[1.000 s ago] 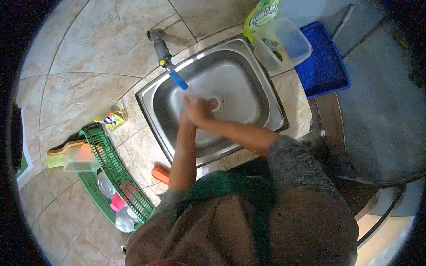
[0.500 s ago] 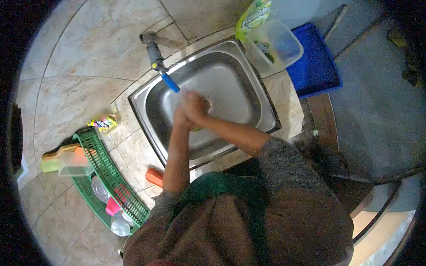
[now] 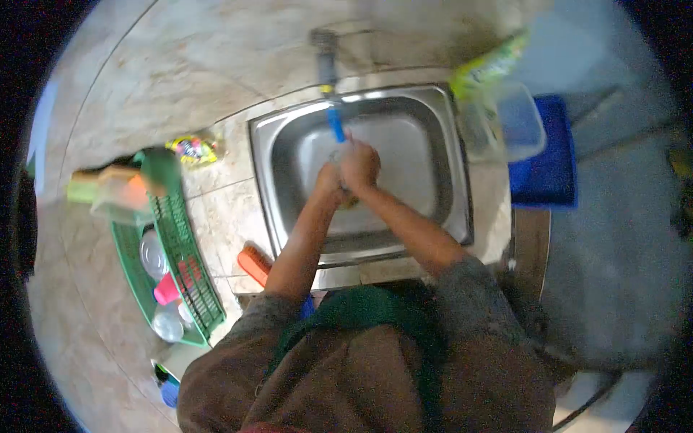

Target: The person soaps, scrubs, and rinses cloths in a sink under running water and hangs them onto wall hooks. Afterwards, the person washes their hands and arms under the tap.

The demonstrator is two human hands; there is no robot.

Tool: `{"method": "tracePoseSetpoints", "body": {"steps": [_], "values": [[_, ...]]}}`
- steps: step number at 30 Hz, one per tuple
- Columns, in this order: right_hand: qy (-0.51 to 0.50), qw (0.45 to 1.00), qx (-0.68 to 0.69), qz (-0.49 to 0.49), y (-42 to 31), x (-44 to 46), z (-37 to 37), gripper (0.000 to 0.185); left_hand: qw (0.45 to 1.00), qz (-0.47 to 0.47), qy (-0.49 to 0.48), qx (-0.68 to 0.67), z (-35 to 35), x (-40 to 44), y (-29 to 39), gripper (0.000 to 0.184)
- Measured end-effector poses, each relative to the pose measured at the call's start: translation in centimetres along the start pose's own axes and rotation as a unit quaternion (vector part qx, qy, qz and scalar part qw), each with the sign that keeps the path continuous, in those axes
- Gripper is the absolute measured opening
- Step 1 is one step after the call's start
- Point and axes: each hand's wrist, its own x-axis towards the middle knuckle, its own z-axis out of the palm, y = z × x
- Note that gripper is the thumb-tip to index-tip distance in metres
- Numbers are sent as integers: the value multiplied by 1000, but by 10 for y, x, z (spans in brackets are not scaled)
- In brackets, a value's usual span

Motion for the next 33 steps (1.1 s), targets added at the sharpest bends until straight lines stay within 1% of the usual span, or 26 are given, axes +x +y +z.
{"method": "tracePoseSetpoints", "body": {"steps": [1, 2, 3, 4, 5, 6, 7, 8, 9, 10, 12, 14, 15, 17, 18, 19, 21, 22, 24, 25, 27, 29, 30, 31, 32, 33], "values": [[-6, 999, -7, -39, -9, -29, 5, 44, 998, 15, -51, 35, -26, 26, -10, 32], [22, 985, 12, -173, -7, -46, 11, 48, 997, 26, -42, 64, -38, 32, -11, 31], [47, 951, 42, -301, 3, -49, 15, 52, 994, 37, -31, 94, -50, 38, -13, 30], [45, 989, -9, -140, 46, -10, 18, 51, 992, 37, 31, 114, -27, 17, -11, 31], [47, 996, -73, 24, 76, 28, 28, 50, 987, 28, 88, 133, -1, -2, -9, 32], [64, 997, -48, -11, 65, 27, 35, 49, 978, 13, 138, 154, 9, -10, -4, 33], [85, 995, -27, -41, 51, 17, 29, 47, 936, 104, 85, 325, -6, 1, -5, 31], [110, 992, -2, -68, 34, 3, 20, 46, 851, 188, 31, 489, -33, 26, -11, 29], [10, 992, 80, -101, 8, -31, 18, 49, 729, 260, -28, 633, -50, 45, -18, 28], [-16, 993, 31, -112, 0, -35, 13, 49, 831, 276, 28, 482, -54, 50, -28, 31], [-53, 987, -84, -124, -3, -18, -3, 49, 888, 347, 13, 302, -45, 46, -53, 35], [82, 986, -112, -94, 42, 20, 14, 50, 951, 210, 22, 227, -18, 23, -34, 35], [144, 979, -118, -85, 58, 28, 21, 50, 982, -12, 94, 162, -4, 3, -8, 36], [10, 984, -62, -166, 4, -30, 14, 51, 990, 40, 58, 121, -23, 4, 4, 36], [-59, 978, -34, -197, -12, -53, 7, 51, 990, 40, 71, 118, -18, 0, 2, 36], [-19, 990, -43, -130, -7, -36, 3, 52, 989, 40, 85, 116, -13, -4, 1, 36], [62, 996, -57, 0, 4, 15, -2, 55, 975, 1, 170, 143, 16, -21, 3, 37], [52, 996, -72, -8, 5, 6, 0, 55, 991, 5, 123, 50, 10, -8, -3, 37], [30, 995, -95, -19, 8, -23, 9, 54, 991, 15, 32, -131, -22, 46, -30, 38], [26, 993, -111, -33, 16, -21, 12, 54, 997, 38, 51, -39, -34, 67, -46, 39], [22, 987, -148, -60, 43, -5, 7, 53, 983, 79, 81, 144, -41, 94, -73, 41], [-38, 995, -70, -60, 49, 14, -19, 38, 989, 46, 61, 129, -12, 30, -43, 43], [-48, 987, -105, -111, 50, 24, -30, 30, 991, 30, 52, 121, 2, -3, -20, 45], [-54, 976, -137, -162, 51, 33, -40, 25, 978, 67, 59, 189, 4, -16, -4, 45], [-37, 934, -244, -257, 55, 41, -49, 25, 959, 102, 63, 256, 1, -26, 7, 46], [-18, 872, -345, -348, 58, 47, -54, 32, 935, 138, 66, 321, -1, -33, 18, 47]]}}
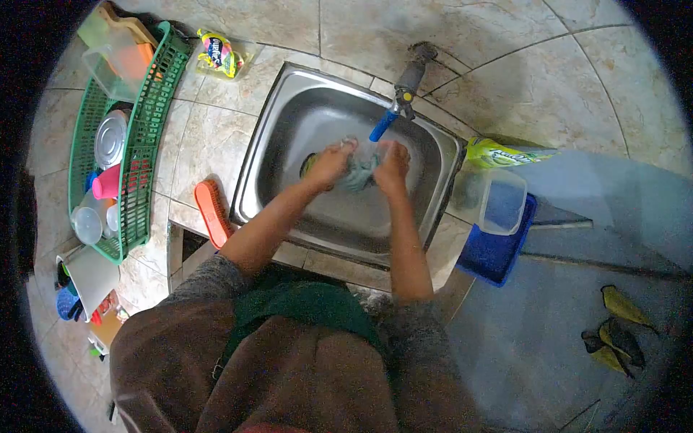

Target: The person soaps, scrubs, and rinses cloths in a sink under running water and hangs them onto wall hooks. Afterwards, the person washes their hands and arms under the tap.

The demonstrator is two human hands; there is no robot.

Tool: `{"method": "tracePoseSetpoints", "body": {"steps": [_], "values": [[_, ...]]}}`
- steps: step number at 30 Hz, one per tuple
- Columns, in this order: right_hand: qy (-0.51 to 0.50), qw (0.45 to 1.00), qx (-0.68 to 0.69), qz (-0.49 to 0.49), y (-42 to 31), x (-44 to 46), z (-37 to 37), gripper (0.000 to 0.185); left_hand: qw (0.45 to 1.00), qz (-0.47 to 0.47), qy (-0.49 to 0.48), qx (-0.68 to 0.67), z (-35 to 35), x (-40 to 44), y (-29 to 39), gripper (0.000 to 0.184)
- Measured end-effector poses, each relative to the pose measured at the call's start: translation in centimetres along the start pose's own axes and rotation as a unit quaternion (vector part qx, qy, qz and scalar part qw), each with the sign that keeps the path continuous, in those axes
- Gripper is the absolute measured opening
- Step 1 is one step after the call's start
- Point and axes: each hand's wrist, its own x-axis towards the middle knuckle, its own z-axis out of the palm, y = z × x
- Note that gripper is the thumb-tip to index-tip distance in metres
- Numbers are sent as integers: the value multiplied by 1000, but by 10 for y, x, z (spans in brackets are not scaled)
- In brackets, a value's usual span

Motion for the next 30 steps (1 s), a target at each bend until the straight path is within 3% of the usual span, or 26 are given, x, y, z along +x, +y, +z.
{"method": "tracePoseSetpoints", "body": {"steps": [1, 2, 3, 4, 6, 8, 9, 10, 12, 14, 15, 16, 18, 19, 21, 23, 24, 25, 27, 28, 30], "values": [[-74, 977, 195, 33, -12, 3, -20, 37, 997, 36, -21, 57, -7, -4, 7, 46], [-144, 911, 382, 63, -37, 10, -57, 43, 990, 72, -41, 114, -14, -7, 13, 46], [-178, 875, 445, 66, -47, 10, -64, 45, 977, 106, -64, 171, -15, -10, 14, 46], [-212, 834, 503, 74, -56, 11, -72, 47, 983, 158, -33, 91, -7, -15, 7, 44], [-218, 890, 398, 30, -61, 19, -61, 45, 963, 260, 29, -71, 19, -21, -21, 40], [-160, 904, 391, 63, -58, 14, -50, 39, 947, 94, 137, -276, 36, 8, -79, 40], [-133, 909, 387, 80, -61, 10, -45, 36, 949, 71, 138, -273, 35, 13, -89, 40], [-94, 935, 341, 32, -82, -5, -50, 30, 952, 48, 139, -270, 34, 18, -98, 39], [-39, 964, 263, -10, -120, -33, -62, 22, 989, 129, 34, -60, 24, 27, -98, 38], [-34, 973, 221, 58, -118, -40, -52, 29, 964, 207, -75, 152, 19, 41, -96, 37], [-46, 970, 208, 118, -109, -40, -41, 38, 980, 60, -129, -138, 37, 39, -96, 34], [-17, 957, 221, 188, -102, -36, -31, 40, 896, -89, -98, -424, 56, 38, -98, 32], [47, 912, 246, 326, -95, -23, -9, 46, 973, 3, -62, -222, 44, 21, -72, 30], [82, 880, 259, 390, -94, -18, 2, 49, 983, 51, -51, -166, 36, 21, -65, 31], [189, 897, 311, 249, -111, -32, 19, 47, 985, 137, -28, -104, 20, 20, -65, 32], [50, 906, 289, 304, -84, -25, 13, 45, 969, 57, -62, -234, 24, 16, -65, 34], [-32, 921, 182, 343, -58, -10, 11, 38, 927, -59, -95, -359, 28, 19, -56, 35], [-35, 913, 231, 333, -48, -3, 9, 37, 855, -174, -123, -474, 28, 19, -49, 37], [-43, 893, 321, 311, -39, 4, 5, 36, 841, -165, -113, -504, 7, 3, -14, 36], [-48, 831, 453, 319, -41, 1, 3, 35, 832, -162, -110, -519, 0, -5, -4, 35], [-52, 655, 687, 310, -49, 1, -2, 33, 857, -87, -186, -472, -12, 16, -33, 34]]}}
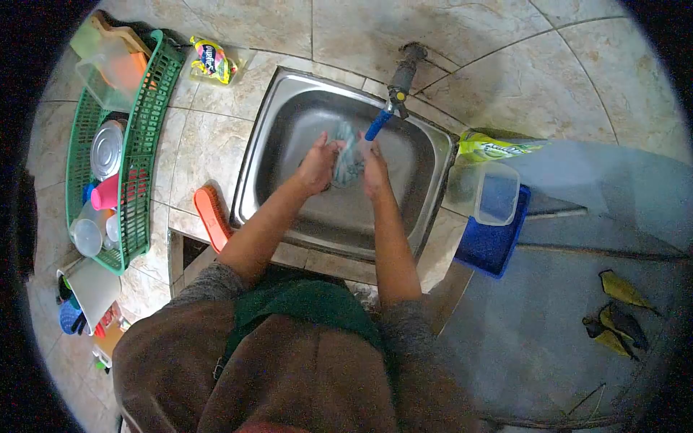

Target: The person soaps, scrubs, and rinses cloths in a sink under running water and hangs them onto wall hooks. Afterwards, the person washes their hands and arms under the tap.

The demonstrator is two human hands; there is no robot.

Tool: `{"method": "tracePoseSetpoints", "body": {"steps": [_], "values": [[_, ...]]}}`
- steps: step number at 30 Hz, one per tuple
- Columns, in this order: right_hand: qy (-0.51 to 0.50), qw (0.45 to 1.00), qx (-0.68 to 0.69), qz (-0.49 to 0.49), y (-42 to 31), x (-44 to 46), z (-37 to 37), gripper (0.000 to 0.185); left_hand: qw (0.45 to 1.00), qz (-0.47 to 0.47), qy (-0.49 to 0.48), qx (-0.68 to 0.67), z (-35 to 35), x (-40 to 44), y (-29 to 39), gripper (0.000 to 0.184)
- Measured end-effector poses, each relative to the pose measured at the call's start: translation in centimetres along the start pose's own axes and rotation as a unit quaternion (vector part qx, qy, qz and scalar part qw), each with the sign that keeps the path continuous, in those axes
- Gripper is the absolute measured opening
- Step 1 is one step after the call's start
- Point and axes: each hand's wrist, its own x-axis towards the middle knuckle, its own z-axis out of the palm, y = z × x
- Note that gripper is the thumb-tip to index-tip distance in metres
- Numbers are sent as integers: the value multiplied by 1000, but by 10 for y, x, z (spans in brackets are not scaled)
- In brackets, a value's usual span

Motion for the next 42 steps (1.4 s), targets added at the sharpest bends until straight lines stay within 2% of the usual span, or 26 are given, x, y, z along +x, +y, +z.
{"method": "tracePoseSetpoints", "body": {"steps": [1, 3, 4, 6, 8, 9, 10, 12, 13, 15, 16, 18, 19, 20, 21, 23, 25, 26, 28, 30, 31, 34, 39, 41, 42], "values": [[-32, 995, -97, -15, -7, -7, 5, 31, 998, 13, -46, 38, -12, 5, 3, 33], [-90, 953, -287, -43, -24, -28, 10, 28, 982, 115, -14, 149, -7, -6, 8, 27], [-76, 948, -306, -52, -28, -29, 6, 27, 965, 164, 0, 203, -3, -10, 10, 24], [-44, 936, -342, -68, -37, -29, -2, 26, 966, 189, 32, 171, -6, -16, 16, 24], [-1, 921, -356, -160, -39, -31, -2, 23, 966, 215, 73, 122, -5, -21, 15, 31], [22, 909, -362, -205, -40, -34, -3, 22, 978, 178, 87, 70, -20, -11, 4, 33], [49, 915, -341, -208, -39, -38, 2, 20, 985, 140, 101, 21, -48, 9, -14, 34], [113, 925, -294, -214, -33, -50, 25, 17, 992, 33, 120, -27, -47, 12, -23, 35], [106, 915, -304, -243, -22, -67, 42, 14, 991, -38, 124, -21, -21, -4, -18, 35], [86, 893, -324, -300, -3, -104, 73, 11, 992, -104, 69, 17, -25, 4, -24, 35], [67, 881, -339, -324, -1, -116, 82, 13, 994, -100, 9, 38, -68, 27, -33, 35], [202, 865, -419, -187, -25, -73, 59, 17, 993, -84, -22, 74, -67, 41, -39, 38], [259, 847, -451, -112, -33, -59, 44, 19, 993, -68, 7, 94, -33, 28, -34, 40], [312, 848, -414, -111, -17, -55, 42, 22, 991, -51, 37, 116, -13, 18, -35, 42], [366, 845, -372, -114, -2, -46, 47, 26, 988, -32, -25, 148, -19, 18, -33, 39], [314, 861, -357, -181, 7, -56, 60, 26, 970, -3, -143, 197, -63, 29, -3, 35], [258, 869, -344, -243, 14, -69, 70, 28, 982, -43, -19, 185, -15, 15, -3, 34], [293, 873, -333, -200, 8, -54, 57, 28, 982, -60, 43, 172, 10, 7, -3, 34], [347, 880, -308, -105, -1, -22, 27, 28, 979, -81, -54, 177, -23, 10, 7, 39], [345, 887, -229, -203, -7, -24, 35, 30, 990, -68, 82, 97, -4, -9, 8, 42], [341, 886, -191, -252, -8, -28, 44, 31, 985, -58, 153, 56, 3, -16, 7, 45], [180, 871, -277, -363, 19, -36, 72, 25, 985, -100, -83, 117, -9, -14, 2, 47], [-27, 841, -351, -410, 24, -74, 68, 15, 982, -95, -21, 160, 7, -15, 12, 44], [-75, 852, -322, -405, 1, -81, 59, 12, 982, -92, -2, 164, 12, -17, 14, 43], [-104, 875, -290, -373, -15, -80, 51, 12, 982, -88, 9, 165, 16, -18, 14, 42]]}}
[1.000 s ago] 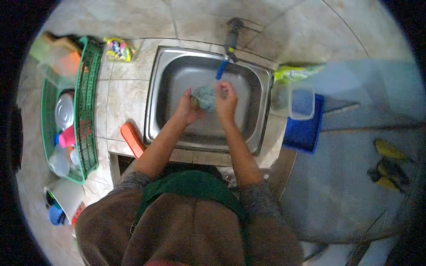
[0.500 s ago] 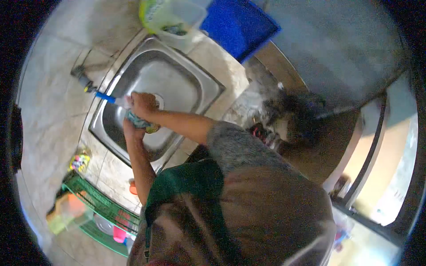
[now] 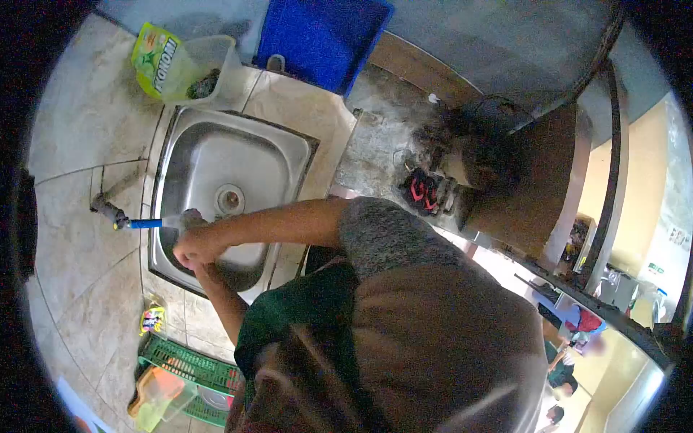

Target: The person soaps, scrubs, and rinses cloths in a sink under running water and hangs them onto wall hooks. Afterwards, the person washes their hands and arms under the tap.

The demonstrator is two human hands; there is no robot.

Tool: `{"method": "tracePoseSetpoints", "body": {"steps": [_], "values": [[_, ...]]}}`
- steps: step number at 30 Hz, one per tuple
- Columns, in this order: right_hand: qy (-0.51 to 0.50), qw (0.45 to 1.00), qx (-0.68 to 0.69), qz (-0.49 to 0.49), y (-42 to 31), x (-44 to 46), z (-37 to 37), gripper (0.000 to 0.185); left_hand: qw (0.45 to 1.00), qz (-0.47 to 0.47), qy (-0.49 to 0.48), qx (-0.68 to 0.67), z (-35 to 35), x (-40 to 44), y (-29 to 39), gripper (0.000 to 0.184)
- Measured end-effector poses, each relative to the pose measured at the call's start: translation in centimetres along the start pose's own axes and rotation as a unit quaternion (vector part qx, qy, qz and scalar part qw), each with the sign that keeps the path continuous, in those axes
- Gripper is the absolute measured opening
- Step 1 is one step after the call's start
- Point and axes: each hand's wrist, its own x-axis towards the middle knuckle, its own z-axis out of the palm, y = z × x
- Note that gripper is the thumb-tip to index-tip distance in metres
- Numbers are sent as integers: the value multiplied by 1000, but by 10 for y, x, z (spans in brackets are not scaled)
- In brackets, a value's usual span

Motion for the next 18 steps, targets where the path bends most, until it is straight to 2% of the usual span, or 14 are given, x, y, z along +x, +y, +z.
{"method": "tracePoseSetpoints", "body": {"steps": [3, 4, 6, 7, 8, 9, 10, 11, 12, 13, 14, 15, 16, 18], "values": [[56, 991, 108, 53, 21, 25, -41, 15, 1000, 1, 13, 18, 0, -2, -4, 40], [71, 987, 120, 86, 42, 30, -34, 18, 1000, 3, 4, 30, 0, -3, -4, 40], [102, 973, 143, 149, 91, 32, -14, 24, 990, -25, -117, 75, -38, 16, 11, 38], [77, 937, 265, 216, 90, 29, -20, 23, 979, -39, -177, 95, -49, 26, 16, 38], [49, 880, 382, 278, 81, 18, -29, 25, 984, 3, -164, 76, -17, 16, 4, 26], [21, 805, 491, 332, 72, 7, -36, 29, 984, -2, -180, 17, -2, 10, -5, 24], [10, 770, 556, 314, 66, 2, -37, 33, 980, -10, -195, -43, 9, 6, -14, 23], [-3, 729, 616, 297, 59, -4, -38, 37, 991, 25, -111, -68, 26, -8, -24, 17], [-1, 741, 637, 213, 49, -5, -28, 39, 994, 62, -28, -86, 44, -22, -34, 14], [0, 746, 654, 127, 42, -4, -23, 42, 990, 0, -87, -113, 26, -16, -30, 14], [-58, 780, 596, 179, 38, -1, -27, 47, 978, -61, -142, -139, -9, -8, -20, 14], [-58, 841, 505, 183, 41, 4, -22, 44, 959, -121, -198, -164, -28, -4, -15, 13], [-56, 893, 407, 185, 48, 16, -14, 41, 974, -112, -196, -29, -25, -7, -11, 13], [-61, 925, 313, 205, 58, 33, -4, 35, 979, -129, -135, 87, -14, -10, 1, 16]]}}
